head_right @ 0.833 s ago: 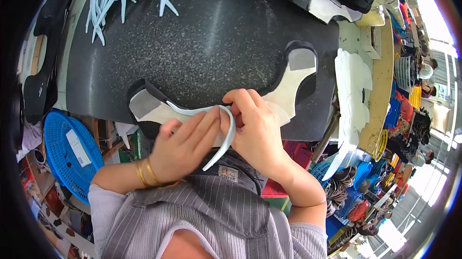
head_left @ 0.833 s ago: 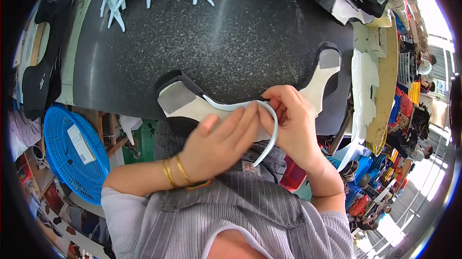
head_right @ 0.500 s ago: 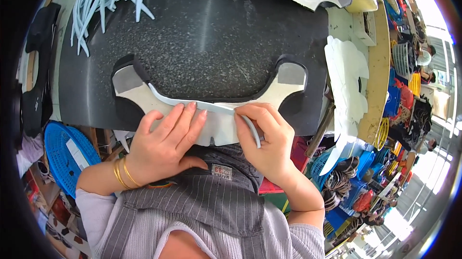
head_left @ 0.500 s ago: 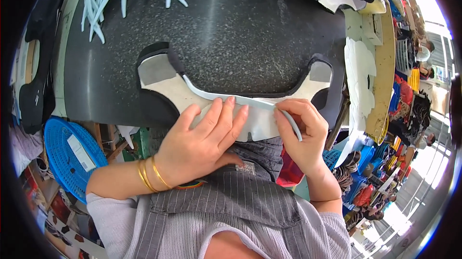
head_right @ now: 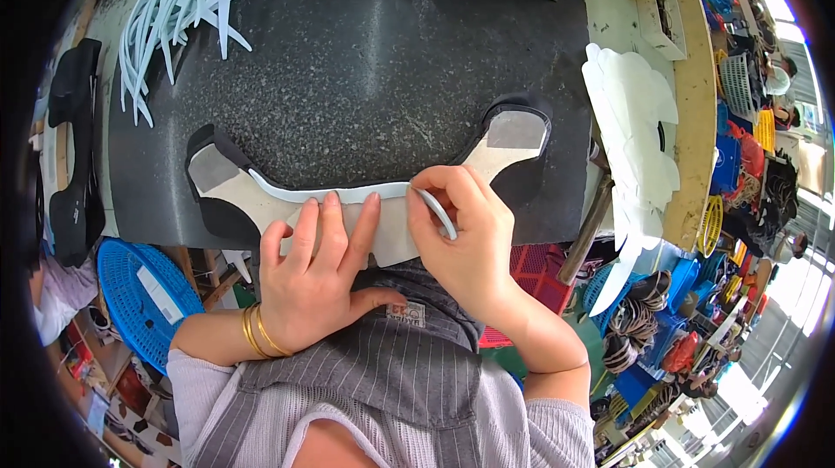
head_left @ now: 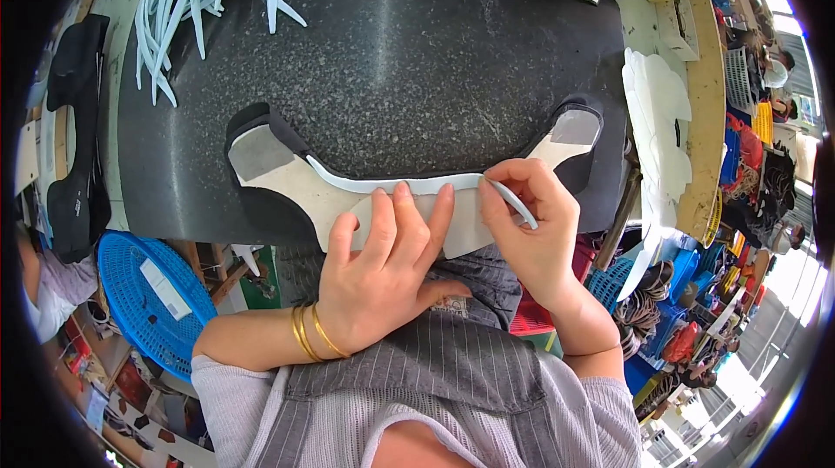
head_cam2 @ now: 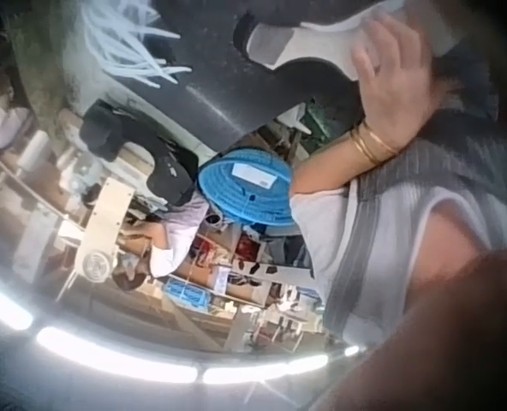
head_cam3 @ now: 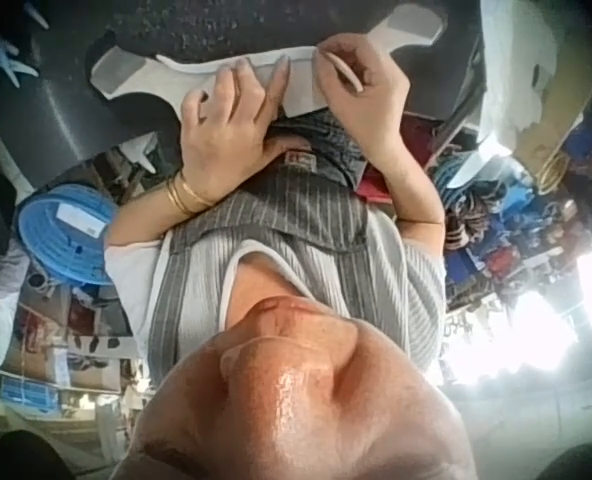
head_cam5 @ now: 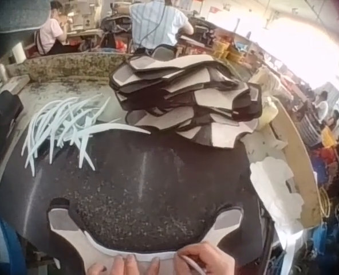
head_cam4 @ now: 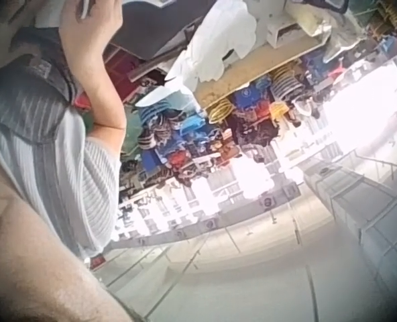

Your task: Manually attaching white reinforcement strips to black shoe upper components on a factory assembly line.

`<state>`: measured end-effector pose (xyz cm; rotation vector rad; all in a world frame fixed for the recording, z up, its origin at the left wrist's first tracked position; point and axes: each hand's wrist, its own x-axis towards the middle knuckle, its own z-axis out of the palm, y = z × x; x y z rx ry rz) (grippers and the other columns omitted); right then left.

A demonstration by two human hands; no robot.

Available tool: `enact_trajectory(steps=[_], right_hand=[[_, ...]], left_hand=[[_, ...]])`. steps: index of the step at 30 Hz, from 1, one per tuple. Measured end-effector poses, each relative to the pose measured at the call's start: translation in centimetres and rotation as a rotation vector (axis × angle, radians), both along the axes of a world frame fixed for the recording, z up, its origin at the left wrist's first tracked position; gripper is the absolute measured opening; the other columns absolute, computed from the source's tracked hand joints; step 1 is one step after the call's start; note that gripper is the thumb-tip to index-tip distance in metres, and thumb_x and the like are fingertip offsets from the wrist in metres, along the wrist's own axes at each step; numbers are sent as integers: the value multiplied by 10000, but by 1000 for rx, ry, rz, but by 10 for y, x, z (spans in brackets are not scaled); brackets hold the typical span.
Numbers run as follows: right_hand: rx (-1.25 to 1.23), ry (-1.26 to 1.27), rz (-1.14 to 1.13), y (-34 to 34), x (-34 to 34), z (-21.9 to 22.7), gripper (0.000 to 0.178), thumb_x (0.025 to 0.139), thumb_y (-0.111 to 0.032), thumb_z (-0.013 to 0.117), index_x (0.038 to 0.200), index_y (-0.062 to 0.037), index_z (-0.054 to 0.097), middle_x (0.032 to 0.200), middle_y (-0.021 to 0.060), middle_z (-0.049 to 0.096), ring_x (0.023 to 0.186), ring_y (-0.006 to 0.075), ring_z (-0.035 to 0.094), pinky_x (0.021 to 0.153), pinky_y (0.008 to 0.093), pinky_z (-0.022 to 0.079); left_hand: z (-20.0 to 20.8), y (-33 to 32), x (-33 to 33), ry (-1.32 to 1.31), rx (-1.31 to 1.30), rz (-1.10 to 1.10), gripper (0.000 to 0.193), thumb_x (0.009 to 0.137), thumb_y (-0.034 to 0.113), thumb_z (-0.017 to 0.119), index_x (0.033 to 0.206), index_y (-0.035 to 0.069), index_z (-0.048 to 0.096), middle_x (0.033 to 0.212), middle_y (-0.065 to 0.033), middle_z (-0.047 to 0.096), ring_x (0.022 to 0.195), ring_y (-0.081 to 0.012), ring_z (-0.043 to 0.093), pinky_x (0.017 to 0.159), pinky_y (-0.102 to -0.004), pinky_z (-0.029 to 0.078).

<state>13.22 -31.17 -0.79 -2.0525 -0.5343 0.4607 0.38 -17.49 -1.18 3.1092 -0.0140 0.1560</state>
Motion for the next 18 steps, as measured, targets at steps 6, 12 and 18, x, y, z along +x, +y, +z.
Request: enact_trajectory(steps=[6,12,18], right_hand=[[-97,-148,4,8,4,3,159,828,-67,705,949,-31,609,859,94,578,638,201,619,565,301,508],[90,-89,-56,-29,21,-7,121,831,19,691,944,16,648,830,42,608,605,47,527,520,200,426],[-13,4,-81,-21,31,-3,130,827,4,704,946,4,653,781,31,613,596,41,520,526,193,427]], left_hand=[[-7,-12,21,-177,-370,-57,788,809,646,583,1246,-9,592,1258,-154,554,1161,-271,506,937,-433,378],[-9,-7,30,-205,-260,-157,782,823,666,537,1195,-14,632,1176,-149,632,1137,-237,520,957,-419,381],[-2,-15,43,-95,-279,-101,802,813,713,488,1165,13,661,1196,-105,578,1043,-236,486,924,-452,368]])
